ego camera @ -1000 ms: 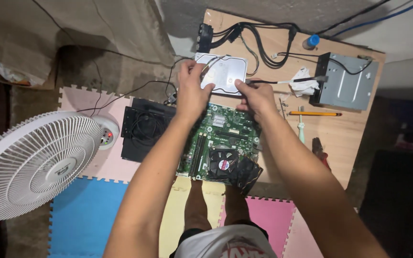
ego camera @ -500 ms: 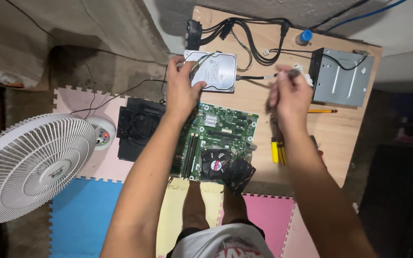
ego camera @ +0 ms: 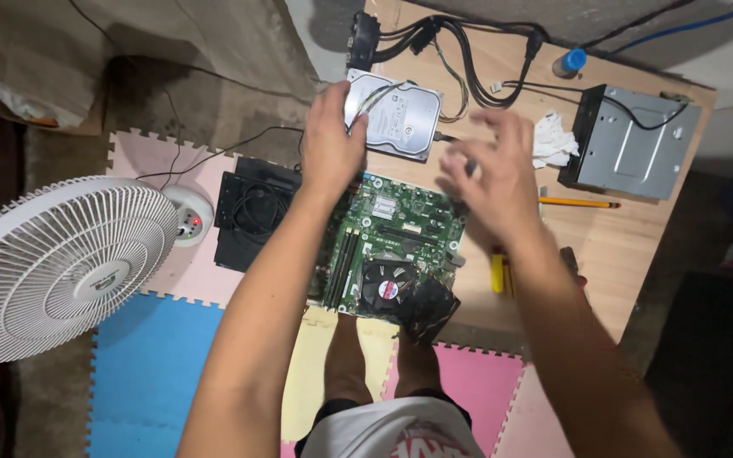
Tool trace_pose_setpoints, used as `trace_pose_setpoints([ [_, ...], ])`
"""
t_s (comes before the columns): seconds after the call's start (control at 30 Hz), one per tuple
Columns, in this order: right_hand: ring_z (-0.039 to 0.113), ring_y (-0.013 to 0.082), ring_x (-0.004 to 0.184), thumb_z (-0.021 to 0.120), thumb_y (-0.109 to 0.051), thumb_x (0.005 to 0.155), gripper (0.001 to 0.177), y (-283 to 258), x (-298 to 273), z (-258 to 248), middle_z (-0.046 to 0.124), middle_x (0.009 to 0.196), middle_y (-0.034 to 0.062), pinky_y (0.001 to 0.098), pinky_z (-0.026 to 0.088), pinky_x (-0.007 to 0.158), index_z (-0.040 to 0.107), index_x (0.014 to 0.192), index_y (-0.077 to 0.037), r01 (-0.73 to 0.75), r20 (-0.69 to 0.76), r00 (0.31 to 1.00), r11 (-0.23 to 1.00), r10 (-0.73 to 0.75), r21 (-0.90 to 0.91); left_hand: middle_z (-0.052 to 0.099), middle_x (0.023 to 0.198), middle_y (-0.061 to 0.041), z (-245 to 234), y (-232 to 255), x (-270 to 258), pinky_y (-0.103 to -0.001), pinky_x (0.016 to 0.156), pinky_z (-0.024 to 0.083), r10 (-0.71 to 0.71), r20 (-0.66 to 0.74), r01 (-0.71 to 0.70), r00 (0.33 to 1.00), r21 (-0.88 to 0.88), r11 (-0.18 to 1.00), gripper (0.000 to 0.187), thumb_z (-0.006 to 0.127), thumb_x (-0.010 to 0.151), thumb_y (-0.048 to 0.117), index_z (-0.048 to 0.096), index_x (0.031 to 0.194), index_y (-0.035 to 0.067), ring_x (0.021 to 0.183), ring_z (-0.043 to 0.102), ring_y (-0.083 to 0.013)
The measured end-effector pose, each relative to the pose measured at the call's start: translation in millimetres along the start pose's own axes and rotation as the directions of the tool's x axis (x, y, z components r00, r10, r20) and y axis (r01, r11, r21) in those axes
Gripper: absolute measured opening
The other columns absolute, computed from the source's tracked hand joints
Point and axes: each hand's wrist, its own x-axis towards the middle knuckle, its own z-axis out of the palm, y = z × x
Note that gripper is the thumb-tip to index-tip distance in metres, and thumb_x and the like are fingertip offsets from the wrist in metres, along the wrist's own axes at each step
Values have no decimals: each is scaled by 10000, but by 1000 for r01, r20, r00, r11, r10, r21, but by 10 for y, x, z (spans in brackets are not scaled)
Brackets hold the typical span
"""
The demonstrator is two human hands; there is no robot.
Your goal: Connecting and cleaning computer components on a motherboard.
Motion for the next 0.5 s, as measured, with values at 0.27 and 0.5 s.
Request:
trace_pose_setpoints([
  [0.27,491,431,1278,873,-324,713,732,-43,505,259,490,1426,236,522,444,1017,596,1358,-119,43,277,960,999,-34,-25,583,1289,-207,149,460,495,-577,977,392,281,164,-326,945,493,807,457,770,846,308,649,1210,59,1210,489,-407],
  [0.5,506,435,1248,894,-301,671,828,-62,390,472,436,1476,249,523,463,969,547,1403,-128,116,288,957,957,-36,-265,611,1198,-142,231,381,830,-578,930,403,125,70,-142,990,548,824,240,713,876,230,692,1074,96,1159,524,-360],
])
